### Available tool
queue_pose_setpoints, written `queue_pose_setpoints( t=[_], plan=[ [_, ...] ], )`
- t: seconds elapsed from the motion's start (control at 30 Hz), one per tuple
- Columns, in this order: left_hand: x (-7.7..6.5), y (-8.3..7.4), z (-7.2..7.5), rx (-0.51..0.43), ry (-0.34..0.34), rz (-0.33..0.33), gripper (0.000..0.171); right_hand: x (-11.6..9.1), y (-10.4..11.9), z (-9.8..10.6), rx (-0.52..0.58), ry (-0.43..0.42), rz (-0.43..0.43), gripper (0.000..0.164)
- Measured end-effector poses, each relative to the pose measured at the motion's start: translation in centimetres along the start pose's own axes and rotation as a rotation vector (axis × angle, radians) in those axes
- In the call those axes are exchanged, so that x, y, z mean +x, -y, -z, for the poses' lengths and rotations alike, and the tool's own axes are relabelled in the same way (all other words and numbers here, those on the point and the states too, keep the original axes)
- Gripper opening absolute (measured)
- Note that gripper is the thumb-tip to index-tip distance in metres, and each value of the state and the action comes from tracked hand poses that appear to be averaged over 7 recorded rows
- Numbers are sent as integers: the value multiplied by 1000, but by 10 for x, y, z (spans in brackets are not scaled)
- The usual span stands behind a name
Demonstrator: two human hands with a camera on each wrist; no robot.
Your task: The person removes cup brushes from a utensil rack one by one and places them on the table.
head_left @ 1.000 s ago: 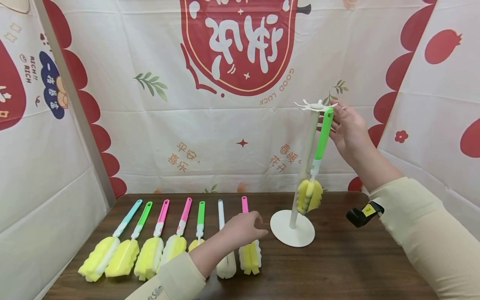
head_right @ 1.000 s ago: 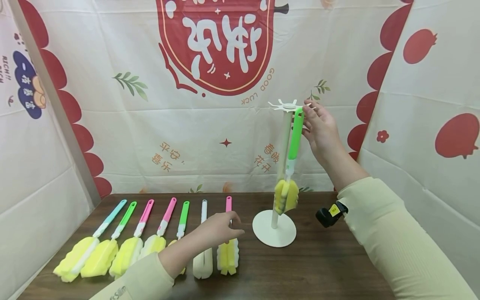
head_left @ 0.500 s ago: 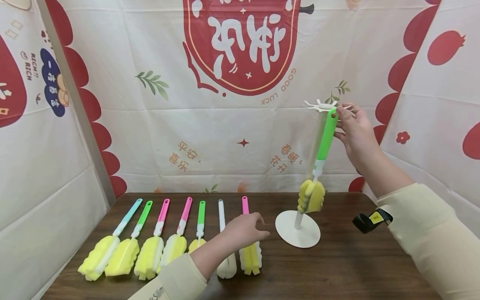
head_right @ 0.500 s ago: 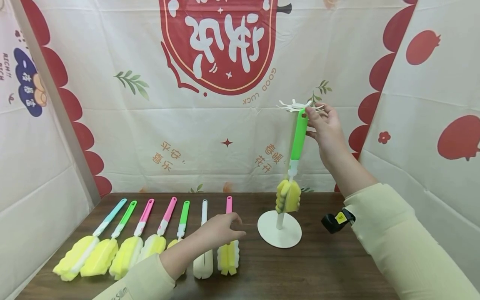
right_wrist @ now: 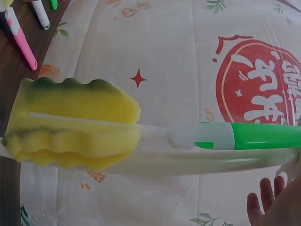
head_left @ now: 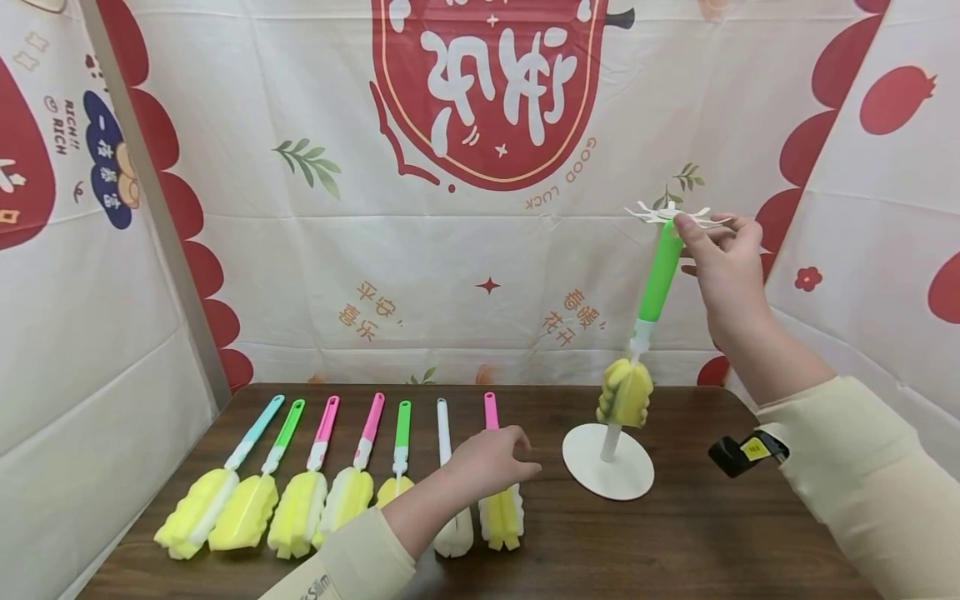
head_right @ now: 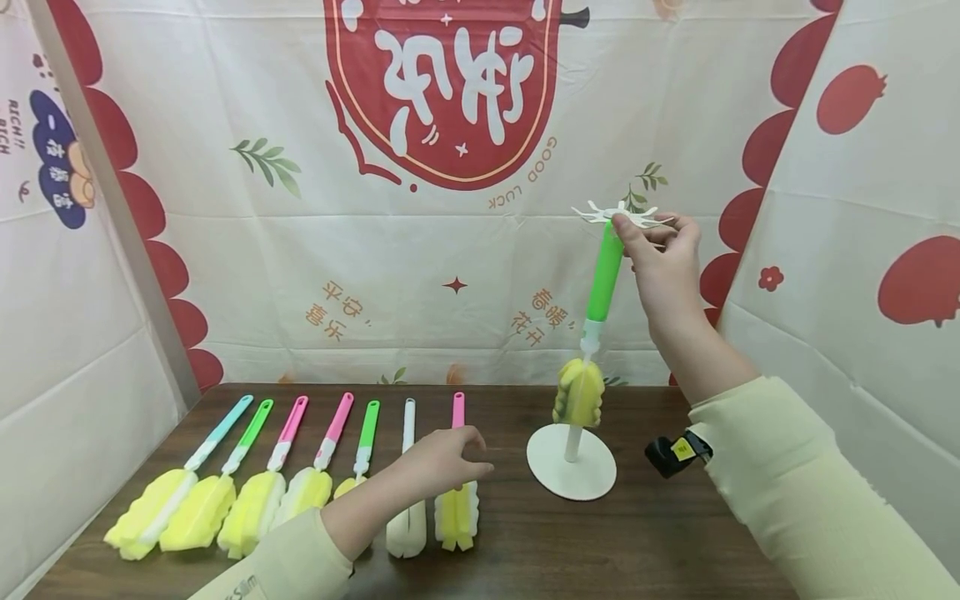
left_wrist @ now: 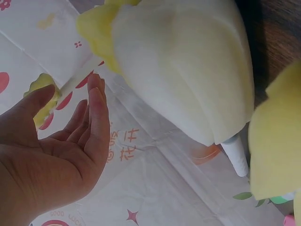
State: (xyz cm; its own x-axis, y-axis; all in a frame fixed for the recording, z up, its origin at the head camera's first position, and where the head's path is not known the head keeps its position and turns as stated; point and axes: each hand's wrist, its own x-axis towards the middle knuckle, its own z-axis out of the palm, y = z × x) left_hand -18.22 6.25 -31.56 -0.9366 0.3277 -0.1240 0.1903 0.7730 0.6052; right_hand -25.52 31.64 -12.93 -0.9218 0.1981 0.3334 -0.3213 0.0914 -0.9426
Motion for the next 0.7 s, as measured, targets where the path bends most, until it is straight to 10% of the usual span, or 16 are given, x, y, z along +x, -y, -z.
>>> queue_pose_setpoints(
  t=[0.7],
  plan=[
    [2, -5, 1, -8, -13, 3, 33, -8, 1, -18, 33, -288, 59, 66]
  ],
)
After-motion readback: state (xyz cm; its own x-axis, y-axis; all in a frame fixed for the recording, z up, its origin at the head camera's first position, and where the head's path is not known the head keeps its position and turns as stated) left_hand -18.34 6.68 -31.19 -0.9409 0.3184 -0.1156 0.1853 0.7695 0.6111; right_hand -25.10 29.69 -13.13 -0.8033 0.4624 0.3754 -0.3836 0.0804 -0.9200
